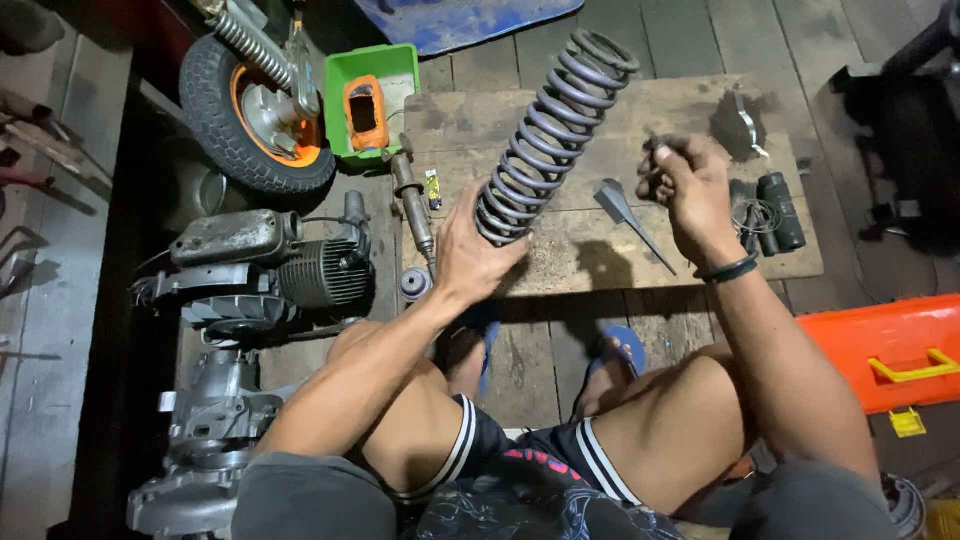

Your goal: The person manipulates a motorcycle shock absorber spring and damper, assembling components by hand and using a tool to engage the spring.

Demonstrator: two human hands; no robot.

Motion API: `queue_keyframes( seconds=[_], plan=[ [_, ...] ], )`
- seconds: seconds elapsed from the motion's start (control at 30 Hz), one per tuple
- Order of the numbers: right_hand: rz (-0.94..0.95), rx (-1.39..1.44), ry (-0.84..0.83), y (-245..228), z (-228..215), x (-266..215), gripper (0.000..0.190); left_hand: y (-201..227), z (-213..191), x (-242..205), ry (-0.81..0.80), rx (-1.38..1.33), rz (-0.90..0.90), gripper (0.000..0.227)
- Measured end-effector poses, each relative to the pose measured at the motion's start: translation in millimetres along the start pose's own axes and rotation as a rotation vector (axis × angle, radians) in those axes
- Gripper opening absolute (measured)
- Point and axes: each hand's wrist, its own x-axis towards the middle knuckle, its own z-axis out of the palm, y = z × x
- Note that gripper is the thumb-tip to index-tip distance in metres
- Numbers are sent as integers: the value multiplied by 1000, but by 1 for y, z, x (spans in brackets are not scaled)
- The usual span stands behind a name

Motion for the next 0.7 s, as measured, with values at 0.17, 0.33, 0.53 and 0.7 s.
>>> queue_keyframes(
  seconds=[0.17, 0.33, 0.53, 0.7],
  plan=[
    [-111, -254, -249, -5, 8, -21, 15, -11, 1, 1, 68, -12, 53, 77],
    [-372, -411, -414, -29, 29, -43, 9, -15, 4, 1, 68, -9, 25, 76],
    [-516, -604, -372, -28, 38, -52, 16, -12, 9, 0, 31, -115, -78, 76],
    [-547, -667, -357, -5, 27, -47, 19, -10, 8, 8, 8, -124, -109, 71]
  ],
)
